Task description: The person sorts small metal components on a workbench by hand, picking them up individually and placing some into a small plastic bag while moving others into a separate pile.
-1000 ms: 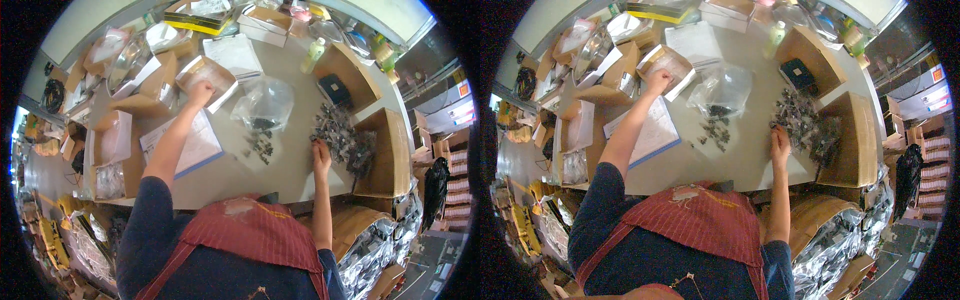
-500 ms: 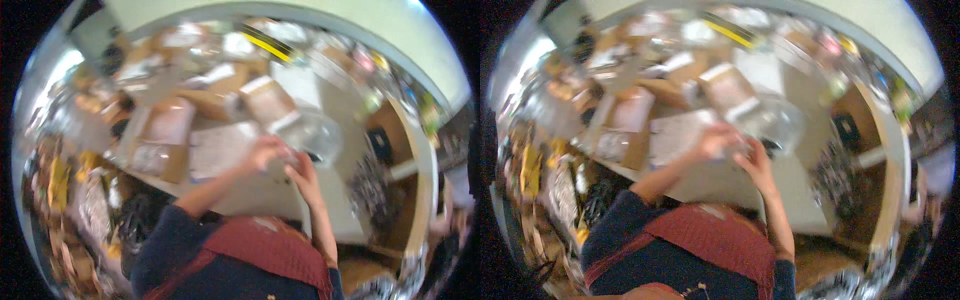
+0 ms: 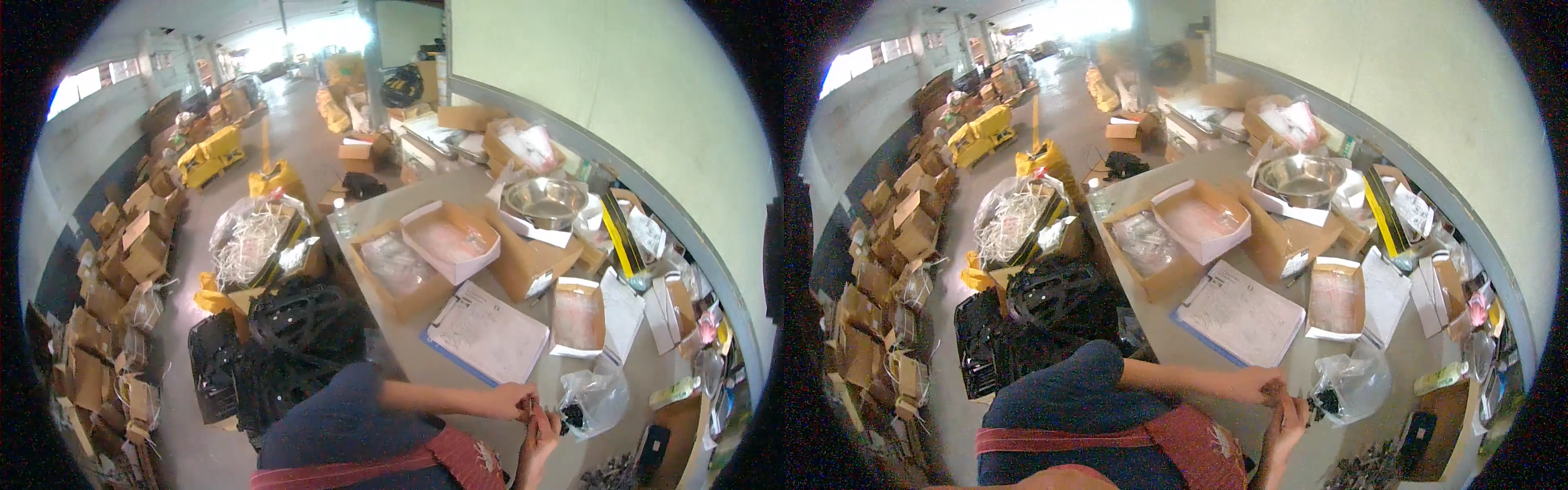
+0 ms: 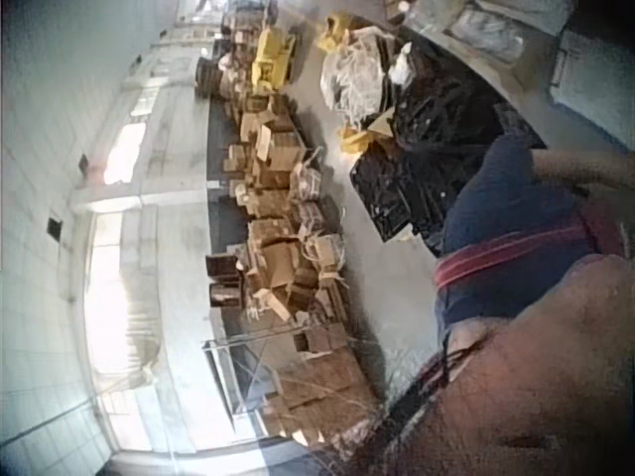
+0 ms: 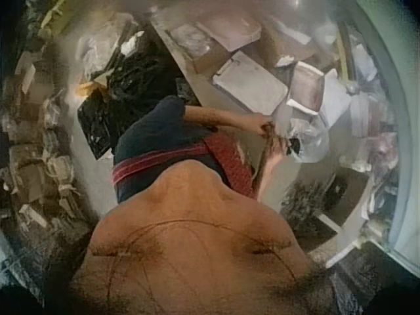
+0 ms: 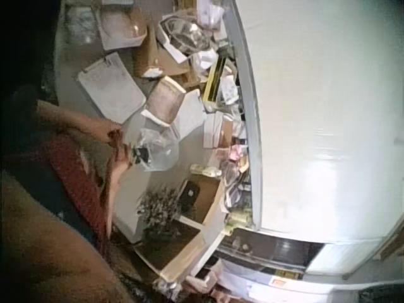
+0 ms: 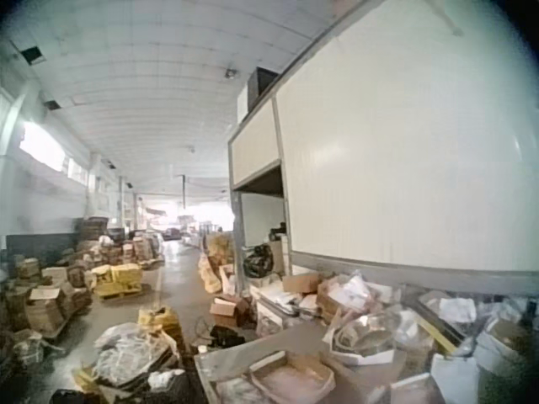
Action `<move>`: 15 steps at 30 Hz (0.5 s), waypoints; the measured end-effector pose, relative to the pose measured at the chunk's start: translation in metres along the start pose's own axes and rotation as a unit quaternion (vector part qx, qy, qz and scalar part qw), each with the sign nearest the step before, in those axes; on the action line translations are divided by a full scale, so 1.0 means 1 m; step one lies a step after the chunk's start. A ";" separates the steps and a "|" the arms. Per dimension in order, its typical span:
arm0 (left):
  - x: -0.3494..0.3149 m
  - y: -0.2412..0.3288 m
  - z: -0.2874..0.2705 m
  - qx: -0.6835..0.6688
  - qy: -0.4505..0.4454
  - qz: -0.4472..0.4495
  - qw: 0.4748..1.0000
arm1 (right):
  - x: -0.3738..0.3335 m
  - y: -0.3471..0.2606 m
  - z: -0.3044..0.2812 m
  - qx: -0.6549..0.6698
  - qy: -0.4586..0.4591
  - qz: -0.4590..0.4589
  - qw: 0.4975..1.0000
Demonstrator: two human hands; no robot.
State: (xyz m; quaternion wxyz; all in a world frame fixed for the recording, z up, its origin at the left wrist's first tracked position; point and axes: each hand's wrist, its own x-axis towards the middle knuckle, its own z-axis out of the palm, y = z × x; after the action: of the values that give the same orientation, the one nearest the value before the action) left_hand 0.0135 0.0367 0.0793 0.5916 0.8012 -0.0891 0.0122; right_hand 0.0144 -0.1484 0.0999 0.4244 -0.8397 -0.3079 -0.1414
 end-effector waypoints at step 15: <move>-0.008 0.001 0.016 0.128 -0.085 0.075 0.985 | -0.035 -0.006 -0.016 0.343 -0.072 0.309 0.884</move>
State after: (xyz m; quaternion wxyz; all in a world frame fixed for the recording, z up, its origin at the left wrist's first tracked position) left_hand 0.0040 0.0221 0.0744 0.4715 0.8598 -0.1961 -0.0004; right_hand -0.0161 -0.1721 0.0961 0.6846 -0.7024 -0.0919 0.1720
